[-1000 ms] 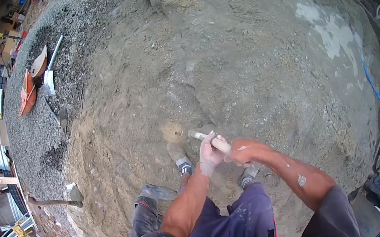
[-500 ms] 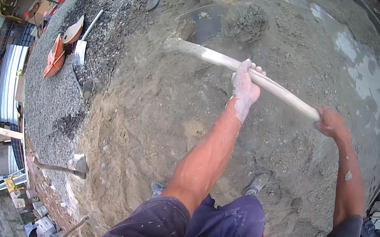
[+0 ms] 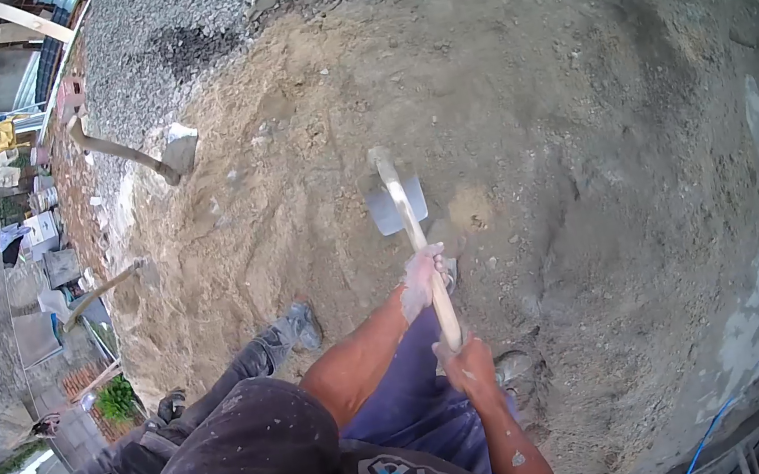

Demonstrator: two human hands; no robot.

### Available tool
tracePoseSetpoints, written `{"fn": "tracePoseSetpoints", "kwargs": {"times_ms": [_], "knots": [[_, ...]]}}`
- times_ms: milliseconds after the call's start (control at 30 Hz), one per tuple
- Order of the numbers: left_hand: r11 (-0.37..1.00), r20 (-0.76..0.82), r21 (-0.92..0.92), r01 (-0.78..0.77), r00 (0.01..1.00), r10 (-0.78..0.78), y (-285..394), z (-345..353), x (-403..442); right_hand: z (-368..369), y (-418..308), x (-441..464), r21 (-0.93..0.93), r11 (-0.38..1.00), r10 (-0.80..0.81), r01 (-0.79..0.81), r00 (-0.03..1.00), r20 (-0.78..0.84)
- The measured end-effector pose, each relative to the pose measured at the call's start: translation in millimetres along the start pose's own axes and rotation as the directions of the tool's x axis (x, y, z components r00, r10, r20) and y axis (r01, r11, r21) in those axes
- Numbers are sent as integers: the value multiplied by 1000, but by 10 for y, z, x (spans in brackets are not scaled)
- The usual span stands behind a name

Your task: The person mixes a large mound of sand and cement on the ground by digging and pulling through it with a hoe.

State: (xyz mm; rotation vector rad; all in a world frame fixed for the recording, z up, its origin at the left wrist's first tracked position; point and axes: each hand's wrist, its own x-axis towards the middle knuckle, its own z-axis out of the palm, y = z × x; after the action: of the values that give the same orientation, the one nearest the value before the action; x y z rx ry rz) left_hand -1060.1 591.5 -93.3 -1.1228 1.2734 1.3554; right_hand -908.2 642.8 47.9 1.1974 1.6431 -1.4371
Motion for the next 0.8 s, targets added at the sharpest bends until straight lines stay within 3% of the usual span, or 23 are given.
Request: {"fn": "tracePoseSetpoints", "kwargs": {"times_ms": [67, 167, 333, 400, 433, 467, 533, 667, 733, 800], "knots": [[993, -84, -19, 120, 989, -121, -60, -471, 386, 69, -217, 67, -35, 999, 10, -6, 993, 119], [989, -170, -109, 97, 979, -115, 211, -693, 298, 258, -319, 389, -15, 983, 173, -182, 903, 394], [992, -340, -125, -20, 940, -23, 942, -1045, 657, 445, -933, 1071, 309, 904, 43, -295, 783, 620], [991, -397, -124, -43, 918, -10, 1221, -1113, 871, 578, -1088, 1555, 217, 937, 55, -274, 728, 684], [989, -415, -138, -51, 910, -11, 1286, -1129, 1036, 551, -1263, 1685, 277, 922, 15, -270, 740, 672], [993, -414, -109, -54, 910, 4, 1330, -1020, 1075, 501, -1422, 1820, 333, 905, -23, -264, 752, 659], [996, -410, -53, -75, 911, 47, 1504, -705, 1074, 441, -1569, 2251, 176, 946, 78, -274, 717, 693], [966, -163, -237, 99, 977, -140, 1676, 105, 1385, -294, -1806, 2822, -78, 994, 112, -81, 780, 615], [888, -55, -425, 178, 974, -221, 1568, 644, 1538, -1012, -1891, 2914, -176, 984, 143, -41, 771, 620], [890, -17, -425, 162, 982, -187, 1665, 1320, 1746, -1477, -1755, 3359, -160, 983, 170, -92, 792, 586]]}}
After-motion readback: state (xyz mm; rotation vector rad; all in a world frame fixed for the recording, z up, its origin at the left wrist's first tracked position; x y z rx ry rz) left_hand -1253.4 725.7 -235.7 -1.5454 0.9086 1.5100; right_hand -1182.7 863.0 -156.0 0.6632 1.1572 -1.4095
